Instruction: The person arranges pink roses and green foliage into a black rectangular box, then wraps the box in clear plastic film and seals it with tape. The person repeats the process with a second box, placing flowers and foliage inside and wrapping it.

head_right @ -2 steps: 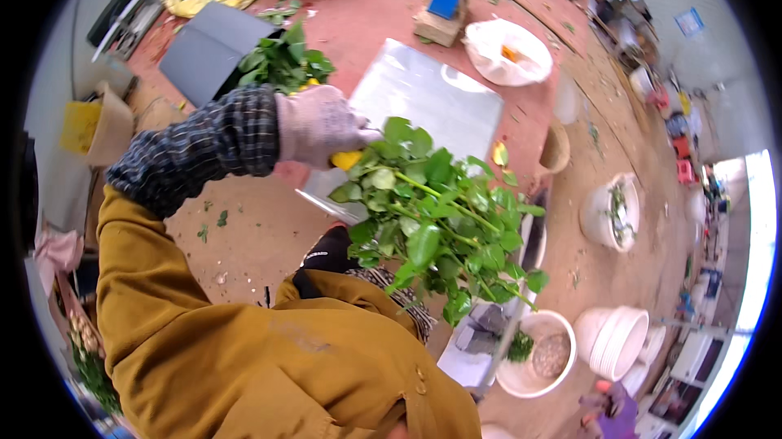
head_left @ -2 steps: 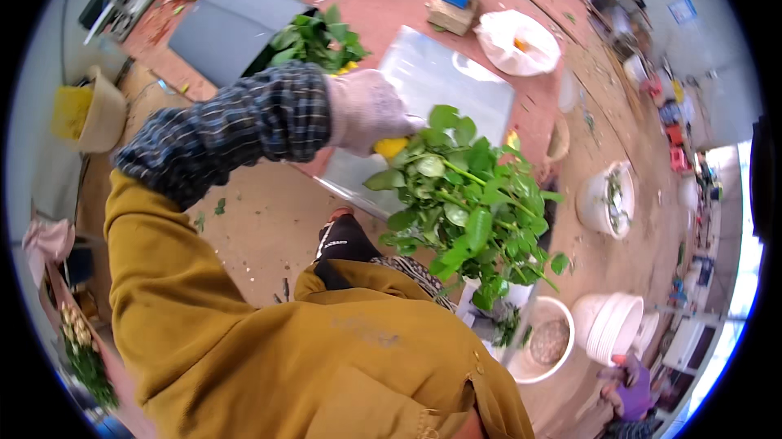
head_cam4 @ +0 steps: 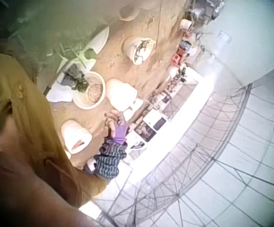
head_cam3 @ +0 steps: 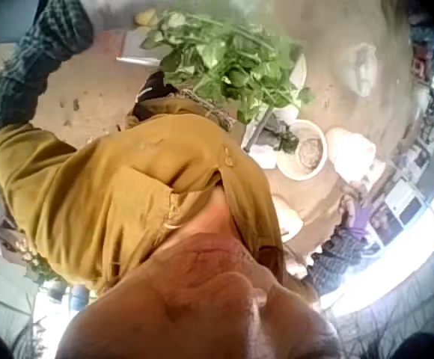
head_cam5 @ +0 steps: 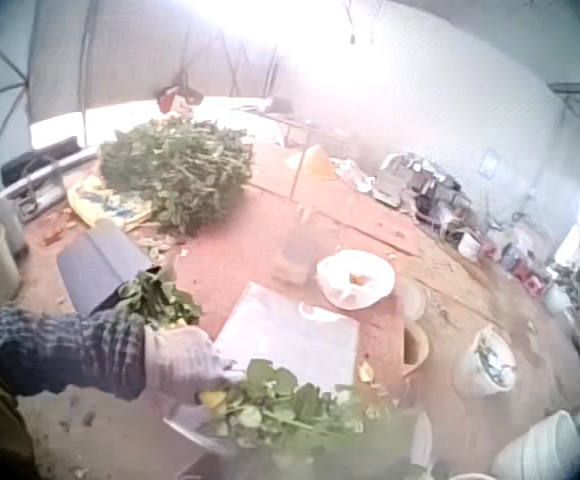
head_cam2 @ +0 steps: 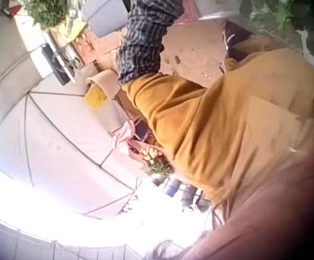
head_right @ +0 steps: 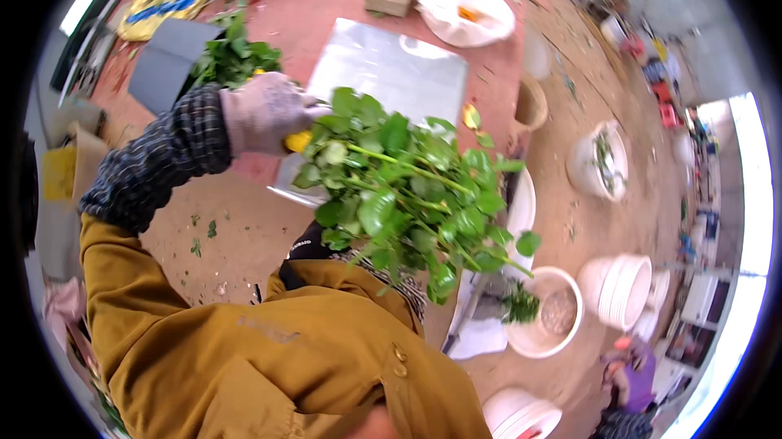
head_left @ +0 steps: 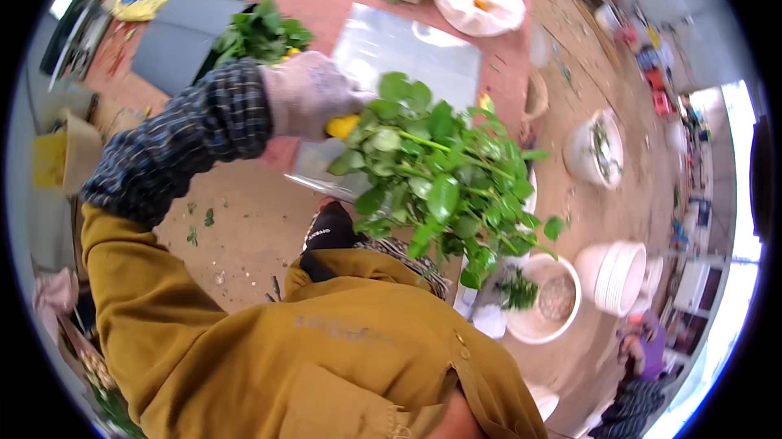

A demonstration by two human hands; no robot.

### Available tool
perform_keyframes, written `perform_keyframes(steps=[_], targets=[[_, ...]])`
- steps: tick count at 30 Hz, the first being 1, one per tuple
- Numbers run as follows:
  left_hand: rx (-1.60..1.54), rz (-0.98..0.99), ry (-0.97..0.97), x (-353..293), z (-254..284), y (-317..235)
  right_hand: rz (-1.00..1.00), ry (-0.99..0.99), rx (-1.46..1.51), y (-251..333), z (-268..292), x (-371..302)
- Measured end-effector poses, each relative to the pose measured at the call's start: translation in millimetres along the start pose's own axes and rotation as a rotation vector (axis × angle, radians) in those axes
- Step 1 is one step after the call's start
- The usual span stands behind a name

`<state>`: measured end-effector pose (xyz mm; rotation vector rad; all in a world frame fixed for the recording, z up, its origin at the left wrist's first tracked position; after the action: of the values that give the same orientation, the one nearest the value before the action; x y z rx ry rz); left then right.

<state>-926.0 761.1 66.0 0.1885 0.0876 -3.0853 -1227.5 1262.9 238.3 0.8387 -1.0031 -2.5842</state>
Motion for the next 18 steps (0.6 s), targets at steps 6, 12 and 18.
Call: perform_keyframes(steps=[6, 12, 18], targets=[[0.024, -0.018, 0.172, 12, 8, 17, -0.170, 0.050, 0.092, -100, -46, 39], [0.107, -0.103, 0.152, -3, 16, 25, -0.321, 0.146, -0.314, -472, -249, 98], [0.206, -0.093, 0.224, -9, 29, 21, -0.484, -0.137, -0.202, -460, -366, 87]])
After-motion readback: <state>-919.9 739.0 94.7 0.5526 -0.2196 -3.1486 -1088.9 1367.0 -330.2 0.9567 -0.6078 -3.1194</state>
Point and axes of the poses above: each hand's wrist, its own x-axis towards the middle knuckle, its own z-axis out of the back of the hand, y = z × x, the point moved 4 cm from there along x, towards the middle knuckle, and after that the axes turned 1 degree about x, right-handed, at the moved point
